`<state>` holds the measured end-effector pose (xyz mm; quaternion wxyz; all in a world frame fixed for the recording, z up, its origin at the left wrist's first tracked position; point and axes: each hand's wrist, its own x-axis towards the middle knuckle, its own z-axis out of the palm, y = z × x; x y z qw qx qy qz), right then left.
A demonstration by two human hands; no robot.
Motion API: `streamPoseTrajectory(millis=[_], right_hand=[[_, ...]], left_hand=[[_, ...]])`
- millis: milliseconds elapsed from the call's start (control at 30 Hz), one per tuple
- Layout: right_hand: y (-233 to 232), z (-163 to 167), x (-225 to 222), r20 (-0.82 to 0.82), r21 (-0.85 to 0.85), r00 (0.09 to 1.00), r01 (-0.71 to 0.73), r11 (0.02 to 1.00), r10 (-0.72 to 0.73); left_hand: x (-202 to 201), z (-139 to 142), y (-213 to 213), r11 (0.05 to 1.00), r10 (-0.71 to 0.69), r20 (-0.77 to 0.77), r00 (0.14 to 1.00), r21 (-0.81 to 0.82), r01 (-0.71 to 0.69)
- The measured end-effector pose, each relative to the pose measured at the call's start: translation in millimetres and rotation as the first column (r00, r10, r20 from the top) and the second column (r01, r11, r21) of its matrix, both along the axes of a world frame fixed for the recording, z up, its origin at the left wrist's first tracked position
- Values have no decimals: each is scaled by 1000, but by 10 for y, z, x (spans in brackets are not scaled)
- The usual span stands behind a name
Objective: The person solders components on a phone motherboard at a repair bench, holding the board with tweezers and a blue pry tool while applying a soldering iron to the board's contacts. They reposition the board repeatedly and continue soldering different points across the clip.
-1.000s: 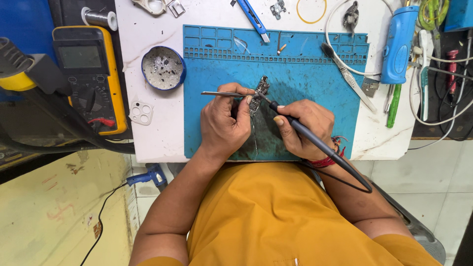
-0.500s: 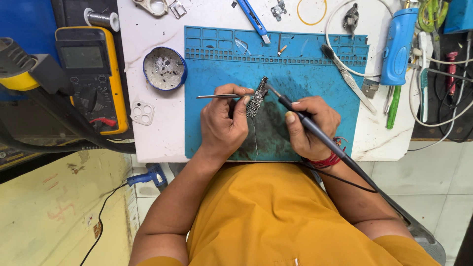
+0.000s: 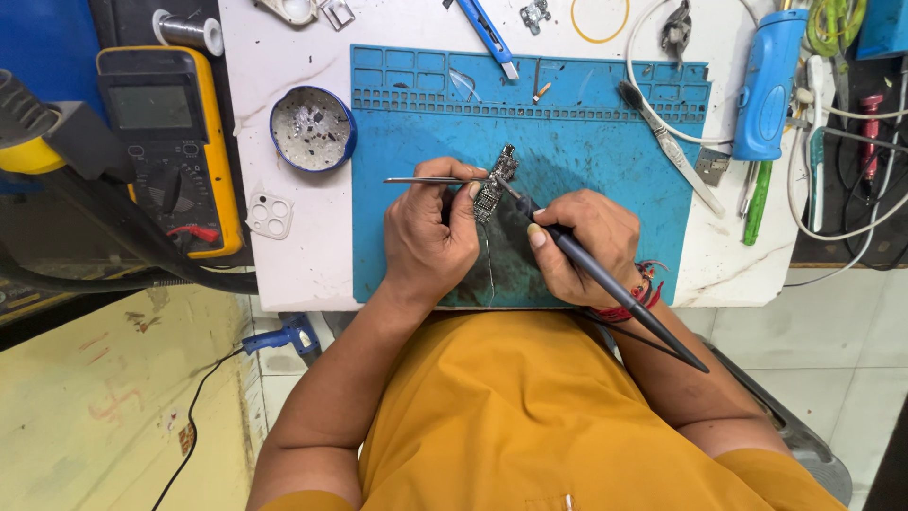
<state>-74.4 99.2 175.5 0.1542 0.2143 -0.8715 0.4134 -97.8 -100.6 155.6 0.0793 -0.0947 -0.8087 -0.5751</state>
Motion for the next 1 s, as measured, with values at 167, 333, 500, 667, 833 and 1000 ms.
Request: streamPoseTrajectory(millis=[167,333,500,667,833,1000], right_hand=[[0,2,-6,-11,-6,1000,-11,1000,11],[-3,8,-4,-16,-18,1000,-10,1000,10],[4,17,0,-7,2,1000,3,1000,-3],[11,18,3,7,-6,1000,11,1000,-11],[4,21,3,6,-16,1000,28,999,-27],[4,25,2,6,-4,1000,27,1000,-27]], left_hand=[[-3,6,6,1000,-4,7,1000,19,4],[3,6,5,1000,-1,30,1000,2,1],[1,2,19,1000,-5,5,1000,8,5],[1,-6,17,1000,-8,5,1000,1,8],[4,1,25,1000,6,-3,1000,-14,-6],[4,9,22,1000,0,6,1000,-1,0]])
